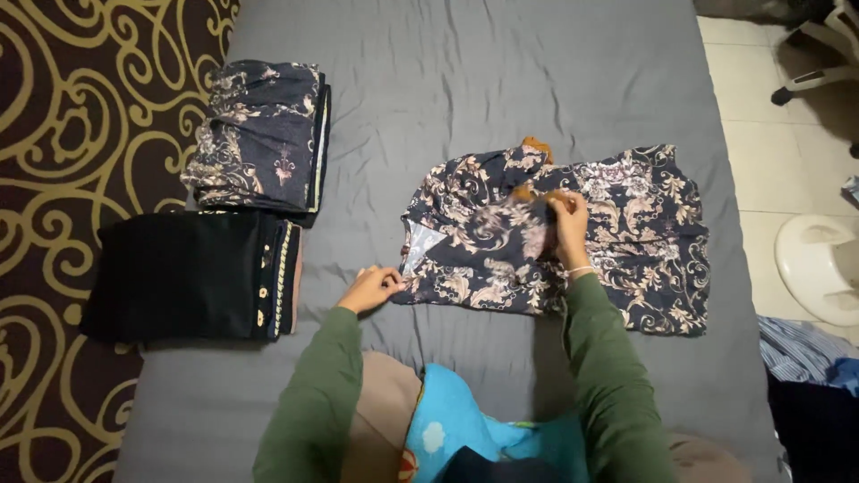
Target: Folding a floral patterned dress or top on a bed.
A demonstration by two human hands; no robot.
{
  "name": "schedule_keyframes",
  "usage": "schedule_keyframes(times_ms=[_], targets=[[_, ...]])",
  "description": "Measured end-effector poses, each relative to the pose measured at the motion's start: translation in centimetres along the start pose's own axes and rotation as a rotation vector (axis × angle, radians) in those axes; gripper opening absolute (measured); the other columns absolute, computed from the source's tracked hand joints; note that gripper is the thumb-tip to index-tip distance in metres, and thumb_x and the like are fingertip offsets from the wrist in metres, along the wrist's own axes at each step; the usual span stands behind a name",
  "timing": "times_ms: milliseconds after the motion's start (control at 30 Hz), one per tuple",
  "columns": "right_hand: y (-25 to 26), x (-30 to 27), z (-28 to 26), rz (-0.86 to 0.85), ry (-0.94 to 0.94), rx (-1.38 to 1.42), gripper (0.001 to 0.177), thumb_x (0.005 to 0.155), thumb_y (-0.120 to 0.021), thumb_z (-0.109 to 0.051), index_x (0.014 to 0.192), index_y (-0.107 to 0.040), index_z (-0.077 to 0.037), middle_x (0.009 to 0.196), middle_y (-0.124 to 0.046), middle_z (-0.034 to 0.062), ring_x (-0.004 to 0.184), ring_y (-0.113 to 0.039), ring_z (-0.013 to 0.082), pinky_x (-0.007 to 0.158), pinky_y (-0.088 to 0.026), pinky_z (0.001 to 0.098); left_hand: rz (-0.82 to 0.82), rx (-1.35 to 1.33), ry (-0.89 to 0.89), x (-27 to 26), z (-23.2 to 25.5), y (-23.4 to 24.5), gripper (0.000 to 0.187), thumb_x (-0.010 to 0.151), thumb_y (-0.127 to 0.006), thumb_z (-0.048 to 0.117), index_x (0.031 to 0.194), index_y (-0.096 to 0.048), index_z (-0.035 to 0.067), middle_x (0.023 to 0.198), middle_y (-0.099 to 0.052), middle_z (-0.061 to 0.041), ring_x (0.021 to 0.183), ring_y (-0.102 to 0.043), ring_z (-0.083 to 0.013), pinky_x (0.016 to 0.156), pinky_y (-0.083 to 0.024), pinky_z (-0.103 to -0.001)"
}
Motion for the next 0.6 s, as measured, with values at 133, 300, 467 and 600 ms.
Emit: schedule_keyframes(times_ms=[133, 300, 467, 600], targets=[[1.8, 0.8, 4.8, -0.020, -0.143, -0.007, 0.031, 0.091, -0.075, -0.016, 0.116, -0.060, -0.004, 0.103, -0.069, 0.0028, 0.092, -0.067, 0.0096, 0.081, -0.054, 0.0234, 0.011, 0.015, -0.107, 0.5, -1.3, -0.7, 0.033, 0.077, -0.083, 0.036, 0.098, -0.073, 0.012, 0.083, -0.075, -0.001, 0.090, -0.064, -0.0235, 0.091, -0.039, -0.043], [2.4, 2.6, 8.6, -0.154, -0.100, -0.181, 0.031, 0.093, -0.080, -0.014, 0.118, -0.068, 0.001, 0.101, -0.071, 0.0050, 0.087, -0.063, 0.0123, 0.078, -0.052, 0.0267, 0.101, 0.038, -0.102, 1.2, -3.3, -0.4, 0.025, 0.084, -0.077, 0.034, 0.099, -0.074, 0.014, 0.085, -0.075, 0.000, 0.091, -0.066, -0.0239, 0.089, -0.043, -0.041], [2.7, 0.1, 2.2, -0.090, -0.201, -0.041, 0.030, 0.094, -0.074, -0.013, 0.122, -0.064, -0.006, 0.102, -0.069, 0.0000, 0.084, -0.061, 0.0090, 0.071, -0.049, 0.0282, 0.126, 0.077, -0.003, -0.3, 0.0, 1.7, 0.024, 0.086, -0.075, 0.034, 0.101, -0.072, 0.014, 0.083, -0.075, -0.001, 0.089, -0.067, -0.0252, 0.086, -0.044, -0.042], [4.6, -2.3, -1.4, -0.164, 0.239, -0.389, 0.025, 0.098, -0.069, -0.007, 0.122, -0.065, 0.000, 0.108, -0.073, 0.0088, 0.095, -0.069, 0.0150, 0.084, -0.054, 0.0304, 0.467, 0.239, -0.155, -1.7, 6.0, 3.5, 0.024, 0.082, -0.076, 0.027, 0.099, -0.073, 0.011, 0.089, -0.075, -0.004, 0.096, -0.064, -0.0303, 0.082, -0.044, -0.045]])
Point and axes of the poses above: each hand's wrist, its own x-axis towards the middle knuckle, its own y-axis out of the back of the hand, z = x × y, the point moved 8 cm from there along x, towards the middle knuckle
